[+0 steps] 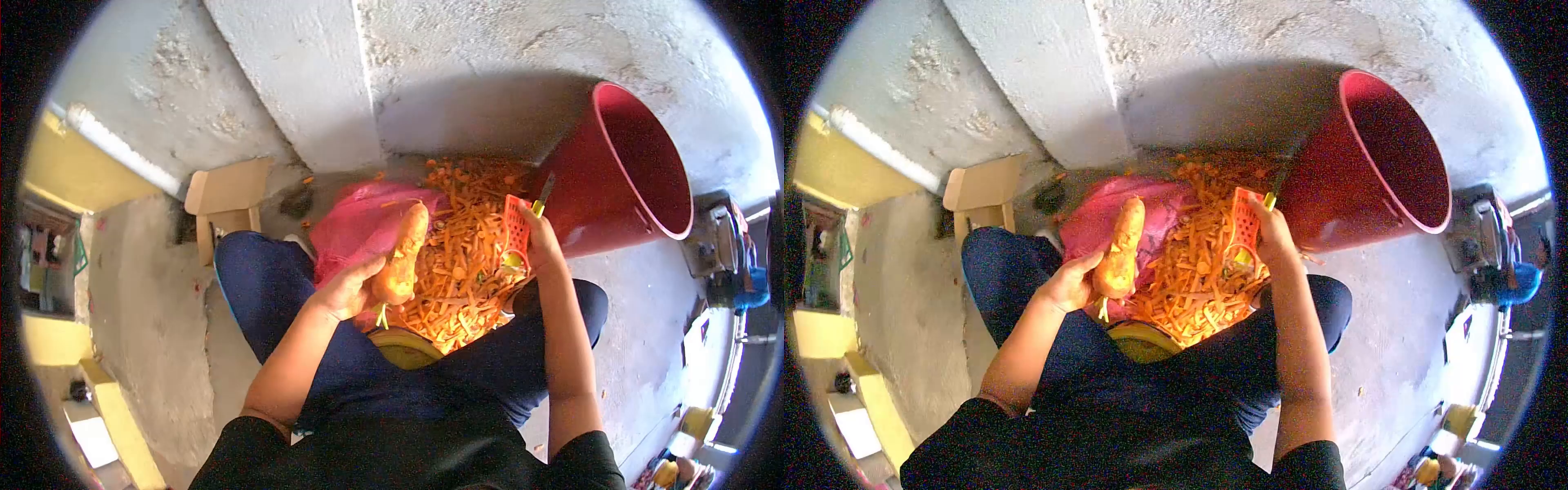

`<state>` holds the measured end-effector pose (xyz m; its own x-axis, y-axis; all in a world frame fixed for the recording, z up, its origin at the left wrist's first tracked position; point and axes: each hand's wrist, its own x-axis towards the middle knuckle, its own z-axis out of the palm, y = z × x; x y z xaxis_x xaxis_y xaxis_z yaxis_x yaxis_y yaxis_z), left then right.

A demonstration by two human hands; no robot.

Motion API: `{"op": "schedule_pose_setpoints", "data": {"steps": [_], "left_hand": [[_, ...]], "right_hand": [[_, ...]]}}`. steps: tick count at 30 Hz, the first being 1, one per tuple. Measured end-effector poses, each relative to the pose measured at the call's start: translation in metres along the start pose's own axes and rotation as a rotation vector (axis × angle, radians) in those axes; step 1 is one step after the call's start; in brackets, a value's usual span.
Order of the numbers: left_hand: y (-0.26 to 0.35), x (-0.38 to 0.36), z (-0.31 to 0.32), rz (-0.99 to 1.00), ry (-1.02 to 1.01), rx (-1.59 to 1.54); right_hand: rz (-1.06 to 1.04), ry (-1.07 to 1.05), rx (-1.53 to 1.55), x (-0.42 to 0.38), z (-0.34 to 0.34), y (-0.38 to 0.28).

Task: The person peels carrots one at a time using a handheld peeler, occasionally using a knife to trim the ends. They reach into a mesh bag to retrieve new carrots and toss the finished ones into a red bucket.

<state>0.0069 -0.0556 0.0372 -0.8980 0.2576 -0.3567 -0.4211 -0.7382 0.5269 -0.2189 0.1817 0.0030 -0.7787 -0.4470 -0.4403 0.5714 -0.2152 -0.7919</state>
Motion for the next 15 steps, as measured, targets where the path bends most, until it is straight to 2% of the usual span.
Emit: {"op": "schedule_pose_setpoints", "data": {"steps": [4,7,8,11,14,15], "left_hand": [[0.001,0.020,0.008,0.134,-0.111,0.407],[-0.005,0.032,0.004,0.133,-0.042,0.422],[-0.004,0.036,0.001,0.158,-0.073,0.467],[0.007,0.041,0.021,-0.041,-0.042,0.136],[0.009,0.059,0.020,-0.119,0.005,0.104],[0.008,0.064,0.016,-0.147,0.014,0.094]], "right_hand": [[0.017,-0.016,0.066,-0.029,0.006,0.004],[-0.002,-0.012,0.143,-0.039,0.012,0.005],[-0.054,-0.004,0.148,-0.041,0.016,0.005],[-0.195,0.032,0.211,-0.053,0.046,-0.003],[-0.380,0.197,0.188,-0.046,0.059,0.002],[-0.397,0.179,0.212,-0.043,0.062,0.005]]}}
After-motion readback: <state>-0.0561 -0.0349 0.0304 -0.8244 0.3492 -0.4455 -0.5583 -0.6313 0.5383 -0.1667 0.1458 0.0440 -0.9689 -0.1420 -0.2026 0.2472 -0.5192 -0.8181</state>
